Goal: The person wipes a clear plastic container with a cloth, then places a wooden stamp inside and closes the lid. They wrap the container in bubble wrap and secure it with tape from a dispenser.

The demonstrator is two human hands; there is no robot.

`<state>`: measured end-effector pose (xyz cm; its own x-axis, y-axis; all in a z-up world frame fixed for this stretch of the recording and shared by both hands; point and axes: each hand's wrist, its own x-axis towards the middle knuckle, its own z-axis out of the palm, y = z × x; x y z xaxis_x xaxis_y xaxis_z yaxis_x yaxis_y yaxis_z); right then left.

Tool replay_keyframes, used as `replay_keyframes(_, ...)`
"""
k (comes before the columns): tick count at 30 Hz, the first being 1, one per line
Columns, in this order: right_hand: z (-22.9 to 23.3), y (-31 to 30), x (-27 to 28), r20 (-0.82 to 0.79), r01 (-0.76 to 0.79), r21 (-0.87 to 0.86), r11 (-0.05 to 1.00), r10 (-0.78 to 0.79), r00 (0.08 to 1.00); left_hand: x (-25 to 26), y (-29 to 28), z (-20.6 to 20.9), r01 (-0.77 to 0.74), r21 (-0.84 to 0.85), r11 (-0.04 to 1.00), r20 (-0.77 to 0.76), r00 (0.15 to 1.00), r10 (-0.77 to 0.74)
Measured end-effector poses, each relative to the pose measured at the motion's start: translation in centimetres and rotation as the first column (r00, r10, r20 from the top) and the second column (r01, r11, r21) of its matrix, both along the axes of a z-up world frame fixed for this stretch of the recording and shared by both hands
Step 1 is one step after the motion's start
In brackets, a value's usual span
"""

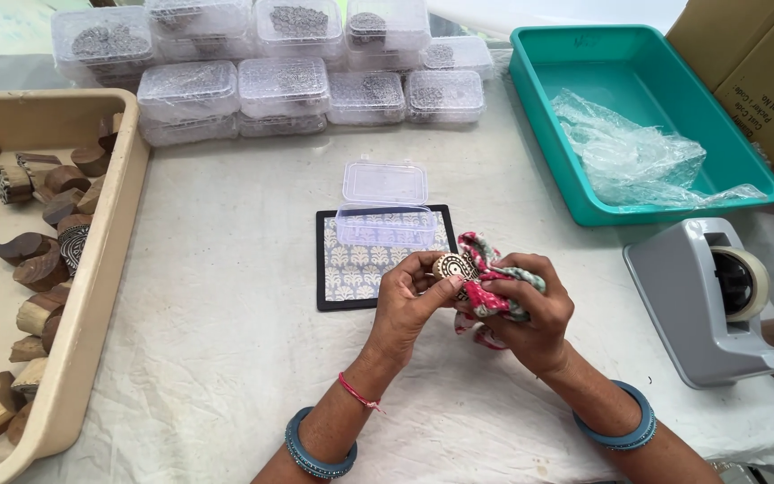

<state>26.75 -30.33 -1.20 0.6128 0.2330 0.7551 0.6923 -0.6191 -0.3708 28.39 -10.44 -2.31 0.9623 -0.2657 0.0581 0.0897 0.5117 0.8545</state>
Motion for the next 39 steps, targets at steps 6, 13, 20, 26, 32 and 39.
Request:
replay_keyframes(6, 1.5, -0.1, 0.2, 0.021, 0.089, 0.297, 0.951, -0.100, 0.995, -0.2, 0.2, 1.9, -0.120, -0.263, 0.957, -0.177, 0.981, 0.074)
replay_keyframes(13, -2.2, 2.1, -0.1, -0.070, -0.068, 0.131, 0.989, 0.077, 0.994, -0.1, -0.7, -0.9, -0.141, -0.233, 0.962, -0.239, 0.967, 0.084)
replay_keyframes(20, -0.8, 3.1, -0.1, 0.063, -0.218, -0.193, 0.957, 0.234, 0.970, 0.3, -0.5, -0.9, -0.296, -0.298, 0.907, -0.274, 0.937, 0.216)
replay_keyframes(26, 1.1, -3.3, 3.7, -0.018, 0.225, -0.281, 0.933, -0.240, 0.971, 0.3, 0.2, 0.6, -0.265, -0.148, 0.953, -0.195, 0.952, 0.234)
replay_keyframes(32, 4.7, -2.1, 2.7, -0.057, 0.159, -0.257, 0.953, -0.179, 0.982, 0.1, -0.2, 0.3, -0.295, 0.146, 0.944, 0.091, 0.955, 0.284)
replay_keyframes(39, 1.4, -0.2, 1.6, -0.435, -0.187, -0.077, 0.979, 0.136, 0.890, -0.6, -0.6, 0.8, -0.222, 0.361, 0.906, 0.065, 0.975, 0.214)
